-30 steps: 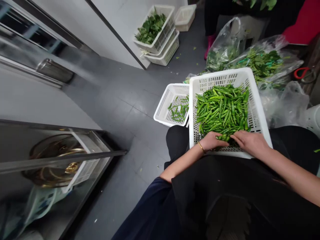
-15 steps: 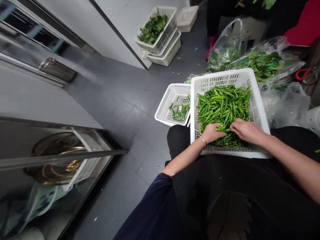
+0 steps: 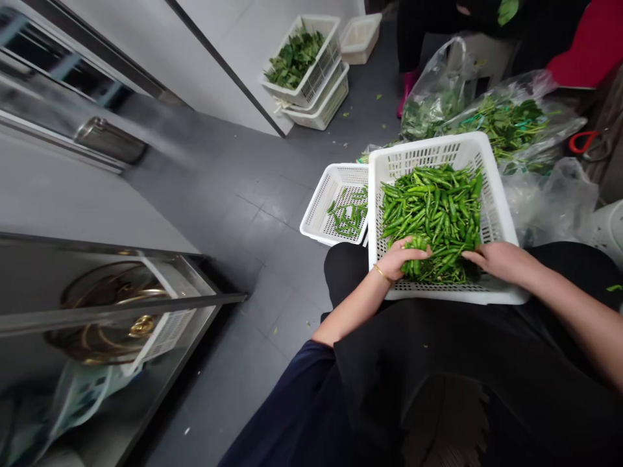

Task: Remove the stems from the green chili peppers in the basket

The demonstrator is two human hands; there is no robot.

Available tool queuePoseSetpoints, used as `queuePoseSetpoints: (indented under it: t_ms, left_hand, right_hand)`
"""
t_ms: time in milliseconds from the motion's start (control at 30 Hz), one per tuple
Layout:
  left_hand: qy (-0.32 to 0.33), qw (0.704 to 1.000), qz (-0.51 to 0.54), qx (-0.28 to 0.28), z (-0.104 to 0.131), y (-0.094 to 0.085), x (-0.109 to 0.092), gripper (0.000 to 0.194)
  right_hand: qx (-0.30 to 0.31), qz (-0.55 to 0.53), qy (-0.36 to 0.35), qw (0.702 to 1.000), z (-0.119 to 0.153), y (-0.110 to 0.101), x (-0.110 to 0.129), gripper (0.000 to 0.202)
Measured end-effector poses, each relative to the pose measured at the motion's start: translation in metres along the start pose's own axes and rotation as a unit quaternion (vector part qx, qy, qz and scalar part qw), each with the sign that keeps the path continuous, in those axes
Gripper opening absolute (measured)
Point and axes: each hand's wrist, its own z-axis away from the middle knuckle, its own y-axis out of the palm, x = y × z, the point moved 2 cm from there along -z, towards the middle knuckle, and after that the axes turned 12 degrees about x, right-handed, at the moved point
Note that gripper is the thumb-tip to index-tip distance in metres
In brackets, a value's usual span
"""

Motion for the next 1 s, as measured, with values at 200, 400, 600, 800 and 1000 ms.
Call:
queuePoseSetpoints:
  t_ms: [200, 400, 600, 800, 1000]
  left_hand:
    - [-0.025, 0.996, 0.078, 0.021, 0.0, 0.0, 0.004, 0.03]
    - [-0.035, 0.996, 0.067, -0.049, -0.005, 0.001, 0.013, 0.039]
    - [-0.076, 0.994, 0.069, -0.032, -0.012, 0.025, 0.018, 0.04]
    - [-0.072, 0.991, 0.096, -0.055, -0.006, 0.02, 0.012, 0.035]
    - [-0.036, 0.987, 0.137, -0.077, 0.002, -0.001, -0.001, 0.02]
  right_hand:
    - [-0.028, 0.078, 0.096, 0.992, -0.039, 0.003, 0.015, 0.04]
    - [-0.019, -0.266, -0.02, 0.964, -0.015, -0.002, 0.009, 0.039]
    - [-0.191, -0.099, -0.154, 0.964, 0.019, -0.009, 0.051, 0.034]
    - [-0.217, 0.194, -0.107, 0.951, 0.015, 0.001, 0.045, 0.035]
    - [-0.033, 0.302, -0.104, 0.947, -0.017, 0.024, 0.033, 0.038]
